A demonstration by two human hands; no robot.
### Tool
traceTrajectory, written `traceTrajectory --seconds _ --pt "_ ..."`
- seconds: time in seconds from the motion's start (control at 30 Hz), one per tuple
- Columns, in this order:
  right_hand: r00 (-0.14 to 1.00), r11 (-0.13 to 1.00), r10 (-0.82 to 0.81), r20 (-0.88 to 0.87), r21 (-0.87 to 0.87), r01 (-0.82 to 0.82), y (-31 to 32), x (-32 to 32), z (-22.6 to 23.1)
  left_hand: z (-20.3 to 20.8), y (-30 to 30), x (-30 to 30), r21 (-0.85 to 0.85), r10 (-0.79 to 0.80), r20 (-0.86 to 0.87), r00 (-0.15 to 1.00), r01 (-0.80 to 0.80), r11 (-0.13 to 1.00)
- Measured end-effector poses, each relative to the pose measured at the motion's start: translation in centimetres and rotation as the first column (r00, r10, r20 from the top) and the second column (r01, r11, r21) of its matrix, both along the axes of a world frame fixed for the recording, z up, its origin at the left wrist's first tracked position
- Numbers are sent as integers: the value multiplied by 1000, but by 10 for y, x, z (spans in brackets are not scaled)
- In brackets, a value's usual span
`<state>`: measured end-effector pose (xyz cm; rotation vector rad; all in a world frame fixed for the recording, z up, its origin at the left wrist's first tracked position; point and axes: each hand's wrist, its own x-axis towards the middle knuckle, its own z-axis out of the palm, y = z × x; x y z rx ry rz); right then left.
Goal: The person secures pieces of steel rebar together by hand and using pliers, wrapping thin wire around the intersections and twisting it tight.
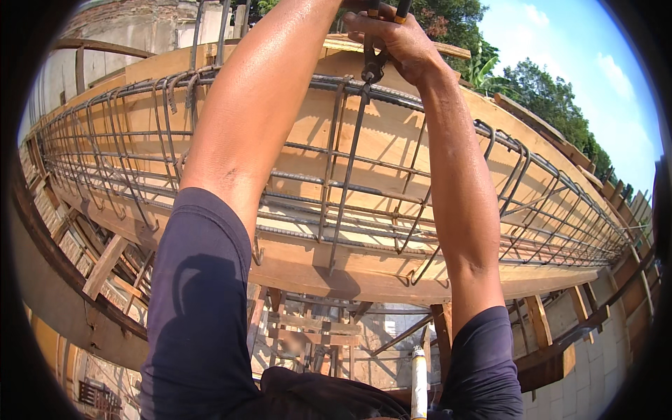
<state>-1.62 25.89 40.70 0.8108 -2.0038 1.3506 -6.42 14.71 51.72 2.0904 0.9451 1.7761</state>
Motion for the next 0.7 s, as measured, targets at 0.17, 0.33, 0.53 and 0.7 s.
traceTrajectory --seconds 0.17,0.33,0.53,0.7 --pt "987 992 -115 -111 -72 107 9 -22 -19 -11 5 14 140 215 56 975 -220 965" --pt "691 848 -508 -514 -159 505 -14 -34 -21 -12 9 16 165 205 61 977 -212 963" --pt "978 977 -188 -88 -123 176 -9 1 -16 -15 3 7 59 8 46 999 -10 998" --pt "990 947 -139 -4 -293 132 -21 -13 -18 -19 6 15 184 283 92 955 -295 938"
